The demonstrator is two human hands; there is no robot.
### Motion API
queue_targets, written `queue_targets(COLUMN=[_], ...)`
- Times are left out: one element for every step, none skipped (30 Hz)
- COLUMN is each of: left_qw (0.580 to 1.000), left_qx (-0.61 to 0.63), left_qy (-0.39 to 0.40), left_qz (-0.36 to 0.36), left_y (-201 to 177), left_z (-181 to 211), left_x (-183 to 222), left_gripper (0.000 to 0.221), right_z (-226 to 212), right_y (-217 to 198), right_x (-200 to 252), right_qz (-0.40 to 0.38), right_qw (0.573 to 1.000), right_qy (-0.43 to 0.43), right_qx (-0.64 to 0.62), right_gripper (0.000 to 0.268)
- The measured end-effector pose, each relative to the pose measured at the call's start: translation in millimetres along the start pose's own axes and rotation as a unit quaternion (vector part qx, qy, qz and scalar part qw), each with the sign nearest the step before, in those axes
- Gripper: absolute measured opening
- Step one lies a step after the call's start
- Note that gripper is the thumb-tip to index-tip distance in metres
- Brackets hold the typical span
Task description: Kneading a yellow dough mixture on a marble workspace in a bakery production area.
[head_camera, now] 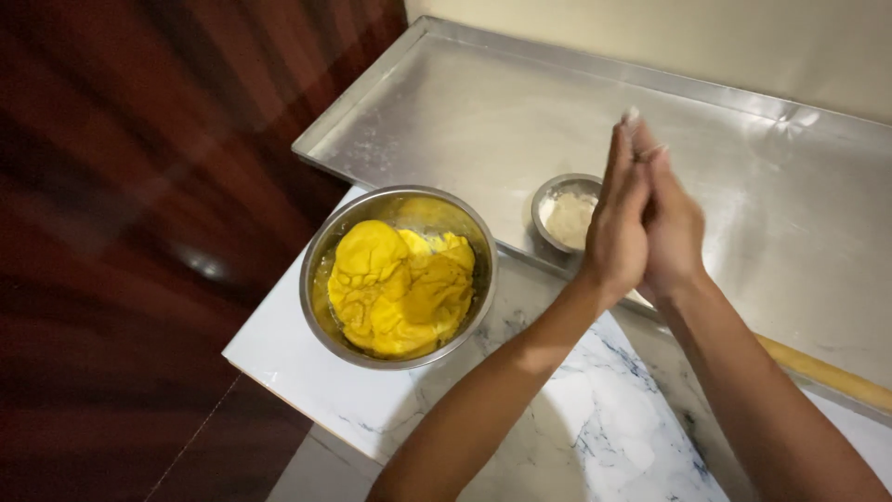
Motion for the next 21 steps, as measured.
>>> queue_targets(left_qw=[1.000, 0.998, 0.991, 0.991, 0.999, 0.988, 0.988, 0.998, 0.997, 0.997, 0.998, 0.997, 0.997, 1.000, 0.998, 0.998, 0.998, 0.997, 0.997, 0.995, 0.985], left_qx=[0.002, -0.062, -0.124, -0.122, 0.014, 0.150, 0.152, 0.058, -0.038, -0.038, -0.039, -0.040, -0.040, -0.030, -0.020, -0.020, -0.029, -0.037, -0.037, 0.049, 0.135], left_qy=[-0.001, 0.028, 0.058, 0.057, 0.046, 0.032, 0.031, 0.008, -0.012, -0.011, -0.039, -0.067, -0.069, -0.009, 0.055, 0.057, 0.039, 0.021, 0.022, -0.009, -0.042], left_qz=[-0.001, -0.001, -0.002, -0.004, 0.001, 0.005, 0.004, 0.033, 0.063, 0.064, 0.029, -0.006, -0.006, -0.003, 0.000, -0.001, -0.031, -0.061, -0.065, -0.082, -0.095], left_y=[-3.5, -6.8, -8.8, -13.3, -20.3, -26.8, -18.7, -14.6, -13.2, -13.9, -8.5, -3.1, -15.7, -28.4, -41.3, -38.0, -31.1, -23.9, -12.8, -0.3, 11.4], left_z=[-2.5, -0.6, 1.4, -5.1, -12.5, -20.4, -13.9, -10.4, -4.8, -7.3, -14.6, -22.3, -40.3, -49.4, -56.7, -44.4, -36.0, -28.0, -24.0, -23.5, -23.6], left_x=[-0.5, -0.7, -0.7, -4.8, -11.4, -18.0, -12.9, -7.6, -3.4, -2.0, -1.3, -0.1, -10.2, -21.1, -35.3, -35.7, -32.9, -29.6, -21.9, -13.8, -3.1], left_gripper=[0.073, 0.073, 0.073, 0.073, 0.072, 0.072, 0.072, 0.073, 0.076, 0.076, 0.074, 0.074, 0.074, 0.072, 0.070, 0.070, 0.069, 0.069, 0.069, 0.070, 0.071], right_z=[-4.0, -15.5, -27.5, -23.1, -14.2, -5.2, -1.2, 0.5, 2.5, 4.5, 2.3, 0.1, 5.6, 28.2, 49.1, 47.7, 37.5, 28.6, 33.1, 40.9, 48.0], right_y=[3.8, 9.8, 15.6, 16.0, 17.0, 18.4, 14.4, 9.4, 6.9, 4.3, 4.2, 3.8, 2.8, -7.7, -15.7, -15.1, -3.9, 8.4, -6.2, -30.2, -54.8], right_x=[4.4, 9.4, 15.4, 19.9, 21.2, 22.9, 22.2, 21.7, 19.6, 17.5, 16.1, 15.0, 17.0, 16.3, 17.7, 16.9, 16.4, 19.7, 5.5, -9.9, -22.0], right_qz=[0.002, -0.010, -0.021, -0.018, -0.018, -0.018, -0.016, -0.005, 0.002, 0.001, -0.028, -0.057, -0.055, 0.016, 0.082, 0.082, -0.005, -0.093, -0.090, -0.021, 0.048], right_qw=[1.000, 0.998, 0.993, 0.993, 0.997, 0.999, 0.999, 0.999, 0.997, 0.997, 0.995, 0.990, 0.991, 1.000, 0.987, 0.988, 0.999, 0.994, 0.995, 0.980, 0.935], right_qy=[0.000, -0.053, -0.106, -0.107, -0.070, -0.034, -0.034, -0.052, -0.070, -0.070, -0.098, -0.126, -0.125, 0.001, 0.124, 0.121, 0.047, -0.026, -0.029, -0.009, 0.018], right_qx=[0.001, 0.021, 0.040, 0.041, 0.014, -0.014, -0.013, 0.006, 0.025, 0.025, 0.015, 0.006, 0.006, -0.024, -0.054, -0.054, -0.006, 0.041, 0.041, 0.198, 0.350], right_gripper=[0.058, 0.059, 0.061, 0.061, 0.058, 0.056, 0.056, 0.056, 0.057, 0.057, 0.062, 0.066, 0.066, 0.067, 0.068, 0.068, 0.069, 0.071, 0.071, 0.071, 0.072])
Point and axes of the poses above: each hand's wrist, its own x-axis away from the middle knuckle, its own y-axis out of the palm, z = x × y, the point moved 7 cm from there along -x, towards the middle knuckle, and after that the axes turned 1 degree about -x, right-handed, at the moved point
